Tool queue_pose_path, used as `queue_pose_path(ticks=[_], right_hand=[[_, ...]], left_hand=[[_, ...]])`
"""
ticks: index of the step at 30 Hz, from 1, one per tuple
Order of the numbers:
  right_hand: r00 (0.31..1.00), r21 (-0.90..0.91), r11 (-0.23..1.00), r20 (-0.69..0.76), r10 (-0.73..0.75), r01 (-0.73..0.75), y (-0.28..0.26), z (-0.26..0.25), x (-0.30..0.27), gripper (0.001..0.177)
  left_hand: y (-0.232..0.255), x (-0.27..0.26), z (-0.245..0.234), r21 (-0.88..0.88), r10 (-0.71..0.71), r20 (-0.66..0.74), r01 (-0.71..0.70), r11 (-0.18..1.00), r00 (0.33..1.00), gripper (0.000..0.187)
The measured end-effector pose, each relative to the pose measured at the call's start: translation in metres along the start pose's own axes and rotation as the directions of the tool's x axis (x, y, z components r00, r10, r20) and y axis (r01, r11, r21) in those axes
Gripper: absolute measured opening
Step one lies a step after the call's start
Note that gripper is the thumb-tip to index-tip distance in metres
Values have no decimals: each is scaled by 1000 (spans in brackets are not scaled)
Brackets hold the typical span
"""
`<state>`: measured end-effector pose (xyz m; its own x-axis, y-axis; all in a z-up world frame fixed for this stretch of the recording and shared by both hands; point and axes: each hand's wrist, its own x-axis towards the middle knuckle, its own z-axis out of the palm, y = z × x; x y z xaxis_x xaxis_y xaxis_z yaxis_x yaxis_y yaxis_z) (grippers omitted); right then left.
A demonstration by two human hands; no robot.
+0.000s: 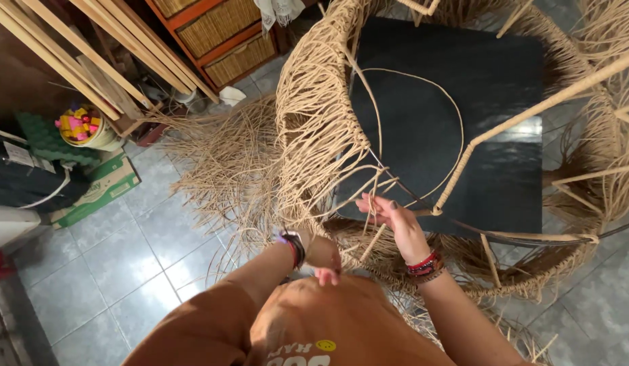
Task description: Weaving long strands of rattan through a circular frame to construct furniture.
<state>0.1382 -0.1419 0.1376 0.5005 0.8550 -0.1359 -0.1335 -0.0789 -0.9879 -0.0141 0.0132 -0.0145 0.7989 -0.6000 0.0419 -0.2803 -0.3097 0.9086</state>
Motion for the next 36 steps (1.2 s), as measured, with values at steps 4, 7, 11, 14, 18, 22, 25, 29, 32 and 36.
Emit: queue_pose_path(ticks=[4,7,11,14,18,22,25,29,32,36], right_hand=[[1000,-7,1000,-8,-17,17,6,-2,-1,63],[1000,-20,1000,-8,-14,14,1,-2,-2,63],[999,-4,999,0,-39,39,1,-2,-1,63],[999,-28,999,-20,-29,28,12,-6,0,60],[1000,-17,999,5,-28,28,4,-5,0,61],[999,-14,1000,-31,-20,19,3,-1,-1,58],[999,-72,997,-43,12,-15,-17,5,-3,56],[1000,-17,1000,-24,3,-3,3,-2,1,56],[997,-45,999,-78,3,-6,1,-1,2,52],[998,-18,999,-51,-43,42,-7,8,-2,47]], left_hand=[[30,14,-28,-634,-220,-173,62,770,960,25],[49,9,-11,-253,-495,-13,477,842,869,37],[76,6,-46,-353,-274,-317,156,923,908,35],[98,23,-62,-605,-381,-452,36,795,807,31],[70,-6,-40,-7,-497,170,506,863,851,34],[93,16,-67,-459,-367,-241,228,859,898,36],[97,-6,-70,-630,-414,-190,213,747,890,28],[77,-10,-71,-295,-459,-49,426,855,887,25],[77,21,-66,-778,-396,-418,-97,621,818,26],[18,-16,-26,-395,-543,-204,439,807,815,46]])
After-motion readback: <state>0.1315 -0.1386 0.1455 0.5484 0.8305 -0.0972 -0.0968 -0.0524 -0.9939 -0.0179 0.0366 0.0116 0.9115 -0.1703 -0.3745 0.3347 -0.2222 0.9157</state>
